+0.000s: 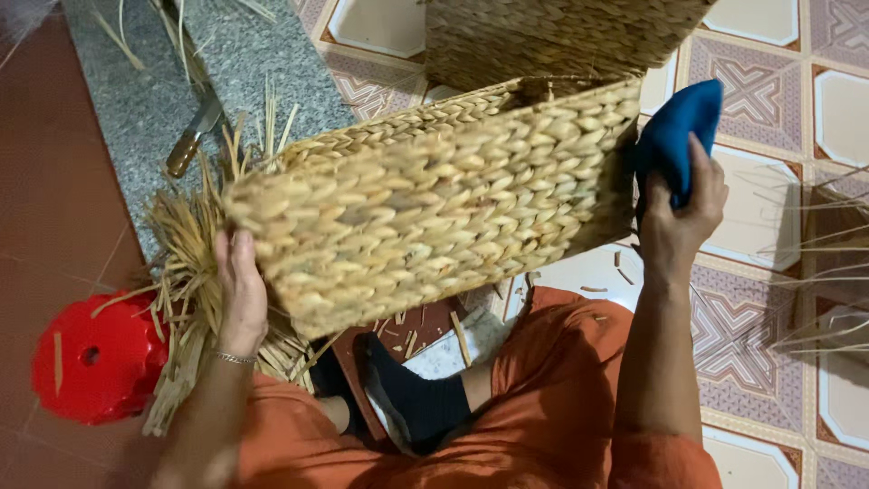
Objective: The person trims loose fibers on a woven basket using scissors and then wipes the basket with a blue cloth. The person rotates the basket to trim and wipe different sides.
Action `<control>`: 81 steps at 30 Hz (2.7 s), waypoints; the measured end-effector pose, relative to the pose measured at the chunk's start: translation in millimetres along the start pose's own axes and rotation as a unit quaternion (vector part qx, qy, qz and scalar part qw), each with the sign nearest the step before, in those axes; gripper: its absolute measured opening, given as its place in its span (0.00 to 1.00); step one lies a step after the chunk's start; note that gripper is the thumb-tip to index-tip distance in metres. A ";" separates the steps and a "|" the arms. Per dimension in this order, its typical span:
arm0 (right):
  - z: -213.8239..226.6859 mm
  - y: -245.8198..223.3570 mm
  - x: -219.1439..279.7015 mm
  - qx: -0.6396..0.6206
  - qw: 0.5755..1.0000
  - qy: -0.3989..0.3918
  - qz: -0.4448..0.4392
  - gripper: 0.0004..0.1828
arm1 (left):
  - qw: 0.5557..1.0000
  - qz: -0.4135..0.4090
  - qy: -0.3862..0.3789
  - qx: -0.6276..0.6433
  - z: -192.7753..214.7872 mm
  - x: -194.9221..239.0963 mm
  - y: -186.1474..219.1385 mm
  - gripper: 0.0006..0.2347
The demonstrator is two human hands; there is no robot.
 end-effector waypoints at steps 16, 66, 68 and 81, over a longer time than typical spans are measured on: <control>-15.2 28.0 75.2 -0.333 0.936 0.045 -0.107 0.26 | 0.996 0.045 0.015 0.081 8.2 -14.4 4.2 0.47; -98.5 21.4 208.4 -0.571 0.759 -0.036 -0.310 0.27 | 0.804 -0.421 -0.343 -0.241 -202.4 54.4 48.9 0.02; -79.5 6.0 203.9 -0.469 0.840 -0.042 -0.270 0.28 | 0.804 -0.418 -0.339 -0.252 -204.1 54.3 47.0 0.04; -77.7 -19.4 51.7 0.176 0.967 -0.159 0.098 0.26 | 0.774 -0.400 -0.315 -0.376 -223.1 57.6 35.7 0.08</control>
Point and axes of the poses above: each hand's wrist, its own x-axis away from the middle knuckle, its own z-axis out of the back of the hand, y = z × x, the point moved 4 cm from there along -x, towards the middle knuckle, and after that the axes turned 14 degrees about -y, right-handed, at the moved point
